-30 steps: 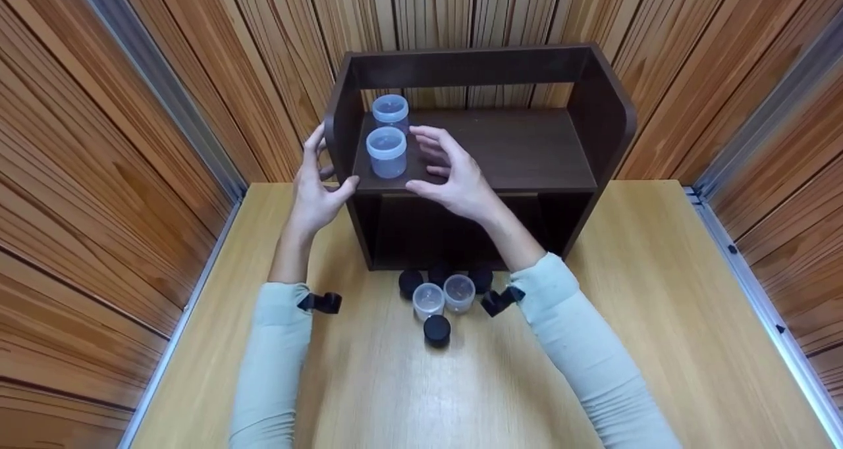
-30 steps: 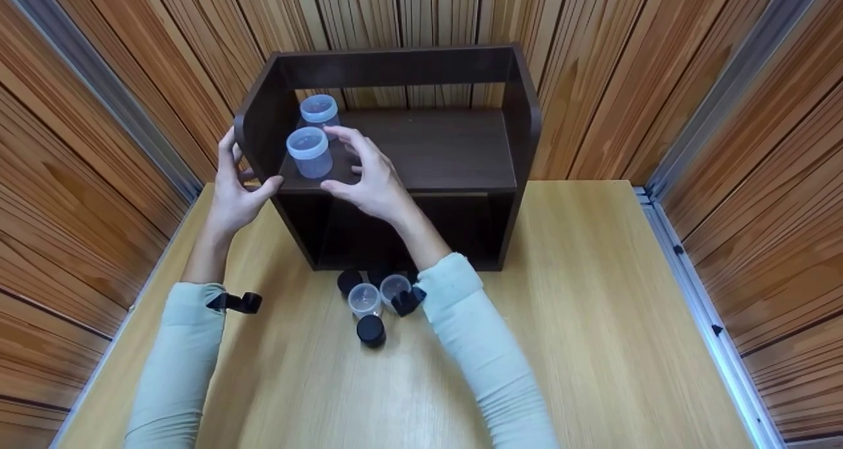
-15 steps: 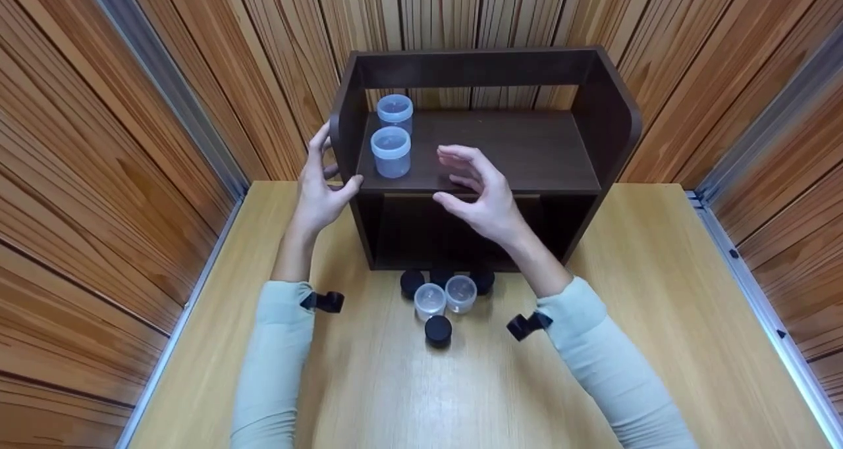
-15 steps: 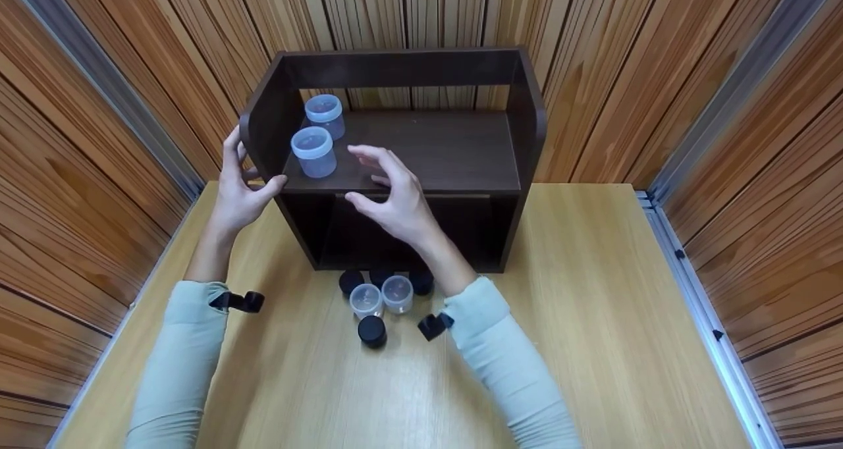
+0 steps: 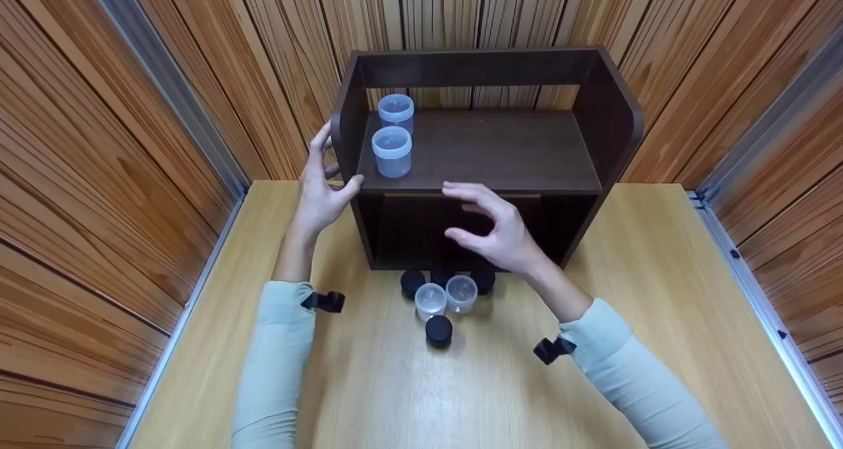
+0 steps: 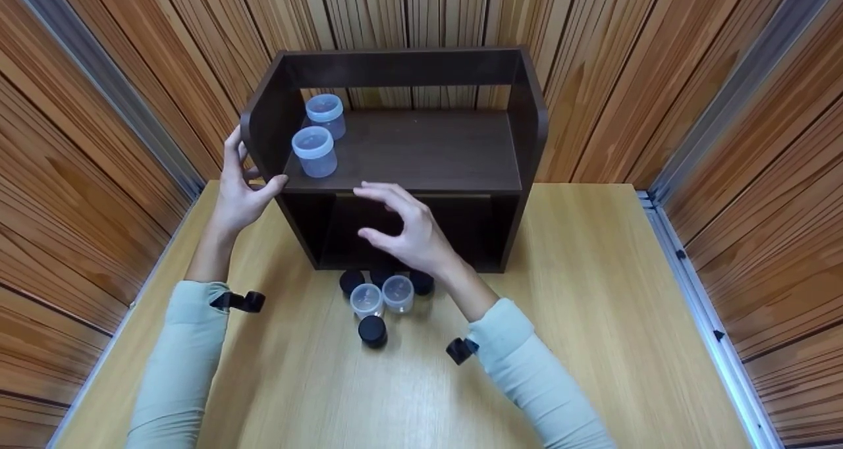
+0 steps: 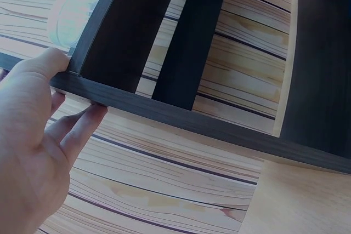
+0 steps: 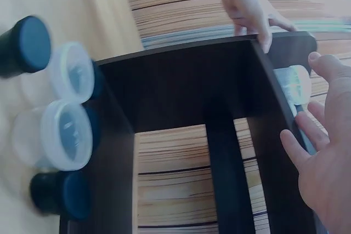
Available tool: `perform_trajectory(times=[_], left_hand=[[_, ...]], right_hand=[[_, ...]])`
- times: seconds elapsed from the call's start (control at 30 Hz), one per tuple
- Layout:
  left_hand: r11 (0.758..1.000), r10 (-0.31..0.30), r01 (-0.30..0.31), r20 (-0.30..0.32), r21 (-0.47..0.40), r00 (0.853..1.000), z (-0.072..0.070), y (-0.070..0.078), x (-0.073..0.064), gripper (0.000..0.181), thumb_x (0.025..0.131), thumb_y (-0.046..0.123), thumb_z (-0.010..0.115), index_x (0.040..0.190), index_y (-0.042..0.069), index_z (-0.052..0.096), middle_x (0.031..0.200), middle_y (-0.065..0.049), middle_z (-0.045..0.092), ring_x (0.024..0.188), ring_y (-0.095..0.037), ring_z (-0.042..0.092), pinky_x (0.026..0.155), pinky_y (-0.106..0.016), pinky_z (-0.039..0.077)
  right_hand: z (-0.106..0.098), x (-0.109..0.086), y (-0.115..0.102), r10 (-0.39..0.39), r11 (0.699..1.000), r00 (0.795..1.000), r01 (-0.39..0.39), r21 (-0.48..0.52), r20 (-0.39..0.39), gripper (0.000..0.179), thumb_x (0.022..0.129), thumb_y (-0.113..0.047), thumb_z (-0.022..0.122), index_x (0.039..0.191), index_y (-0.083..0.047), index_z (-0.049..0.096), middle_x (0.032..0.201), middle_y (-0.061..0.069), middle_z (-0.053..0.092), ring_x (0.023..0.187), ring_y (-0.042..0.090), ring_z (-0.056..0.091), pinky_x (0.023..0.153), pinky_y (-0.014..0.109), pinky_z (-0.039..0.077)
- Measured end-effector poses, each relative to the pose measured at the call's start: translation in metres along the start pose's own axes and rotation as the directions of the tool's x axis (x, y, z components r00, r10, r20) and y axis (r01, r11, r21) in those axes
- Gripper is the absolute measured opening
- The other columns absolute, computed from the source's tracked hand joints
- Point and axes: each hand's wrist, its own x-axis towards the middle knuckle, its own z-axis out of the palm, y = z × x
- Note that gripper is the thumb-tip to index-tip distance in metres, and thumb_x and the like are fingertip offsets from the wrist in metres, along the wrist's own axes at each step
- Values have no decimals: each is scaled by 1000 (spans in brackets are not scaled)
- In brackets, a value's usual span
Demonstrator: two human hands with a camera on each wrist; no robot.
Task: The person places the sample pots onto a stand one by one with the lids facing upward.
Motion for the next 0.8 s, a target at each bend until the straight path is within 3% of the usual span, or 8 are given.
perform_trajectory(times=[0.2,0.47,0.7,0.8], left_hand=[[1000,-1,1,4,-4,1000,0,0,0,90,98,8,78,173,14,29,171,-17,47,163,-34,44,127,-69,50],[1000,25,-25,-9,-5,1000,0,-2,0,89,97,5,78,172,7,31,169,-20,49,159,-34,47,125,-66,53],[1000,31,-31,-3,-5,1000,0,-1,0,89,98,6,78,172,9,30,172,-19,46,161,-35,45,126,-68,52],[1000,29,-29,-3,-1,1000,0,-1,0,89,98,6,78,172,9,30,172,-19,46,162,-35,45,126,-67,52]], right_hand=[[-5,-14,5,-15,999,999,17,-37,32,56,93,1,88,146,-5,72,158,17,69,150,14,63,117,30,60],[-14,-32,9,-8,995,993,19,-96,114,60,91,-2,90,148,-3,71,158,19,69,149,14,63,113,45,64],[-18,-45,15,3,993,989,15,-120,149,60,92,-2,90,148,-5,71,158,21,68,150,30,64,113,23,59],[-19,-52,18,9,992,987,11,-124,162,60,92,-2,90,148,-3,71,157,23,68,149,33,64,112,20,58]])
